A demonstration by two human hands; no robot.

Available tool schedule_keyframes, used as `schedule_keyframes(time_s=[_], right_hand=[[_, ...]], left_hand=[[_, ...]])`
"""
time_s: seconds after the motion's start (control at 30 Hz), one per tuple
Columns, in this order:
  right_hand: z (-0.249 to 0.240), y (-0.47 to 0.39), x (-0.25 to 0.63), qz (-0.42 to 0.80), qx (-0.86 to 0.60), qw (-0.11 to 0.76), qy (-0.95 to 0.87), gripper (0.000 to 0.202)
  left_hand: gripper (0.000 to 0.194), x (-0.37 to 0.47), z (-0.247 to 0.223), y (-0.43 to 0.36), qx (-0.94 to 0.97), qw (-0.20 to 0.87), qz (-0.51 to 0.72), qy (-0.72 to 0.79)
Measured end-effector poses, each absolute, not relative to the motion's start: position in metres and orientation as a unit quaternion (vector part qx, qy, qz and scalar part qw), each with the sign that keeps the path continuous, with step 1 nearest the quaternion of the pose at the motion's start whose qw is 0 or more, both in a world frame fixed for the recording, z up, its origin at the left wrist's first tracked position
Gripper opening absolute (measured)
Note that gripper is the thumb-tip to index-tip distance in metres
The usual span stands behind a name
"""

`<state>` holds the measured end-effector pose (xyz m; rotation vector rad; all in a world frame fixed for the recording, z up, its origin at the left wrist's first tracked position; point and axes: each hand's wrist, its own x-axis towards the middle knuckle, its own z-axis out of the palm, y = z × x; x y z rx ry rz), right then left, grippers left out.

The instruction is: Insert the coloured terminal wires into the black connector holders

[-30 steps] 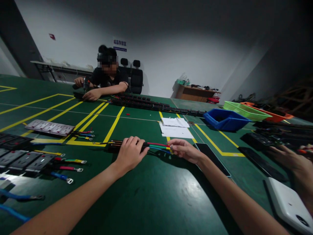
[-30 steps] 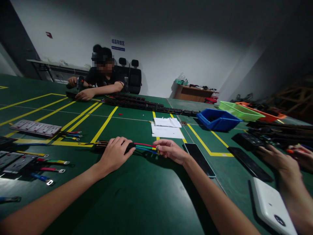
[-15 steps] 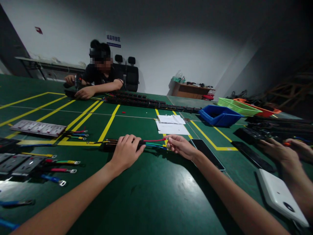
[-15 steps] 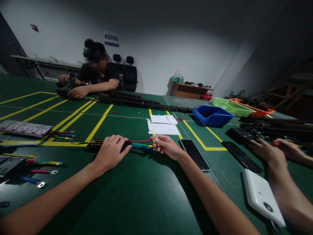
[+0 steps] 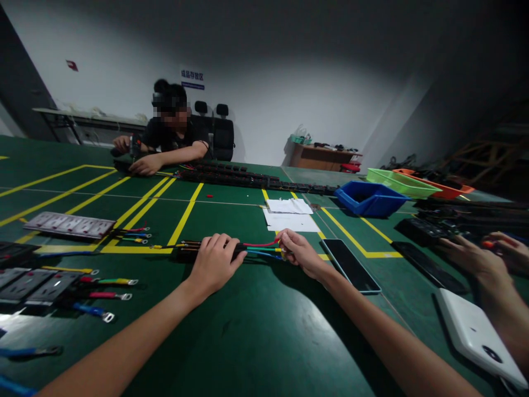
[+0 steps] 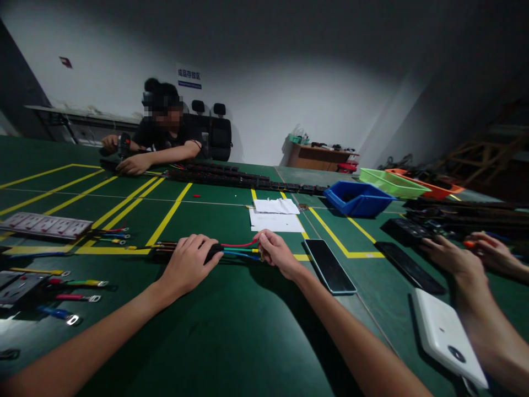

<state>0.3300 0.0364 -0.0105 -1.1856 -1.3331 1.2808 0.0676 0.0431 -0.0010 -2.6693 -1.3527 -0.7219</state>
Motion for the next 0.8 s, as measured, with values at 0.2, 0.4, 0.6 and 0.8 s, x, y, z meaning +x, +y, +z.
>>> schedule_keyframes(time_s=[0.2,0.4,0.6,0.8], right_hand=[[-0.01,0.037,0.333,0.523,-0.473,0.455,-0.543,0.046],[-0.006,0.036,0.342,0.569,-0.446,0.457,-0.517,0.048],[-0.004,0.035,0.349,0.597,-0.412,0.403,-0.558,0.048],[-0.002,0.035,0.349,0.606,-0.405,0.385,-0.567,0.052]], left_hand=[[0.039,0.067,-0.001,0.043,-0.868,0.031,-0.23,-0.439],[0.037,0.067,0.0,0.044,-0.867,0.049,-0.227,-0.441],[0.037,0.067,0.0,0.043,-0.866,0.044,-0.23,-0.441],[0.039,0.067,0.0,0.044,-0.867,0.045,-0.229,-0.441]])
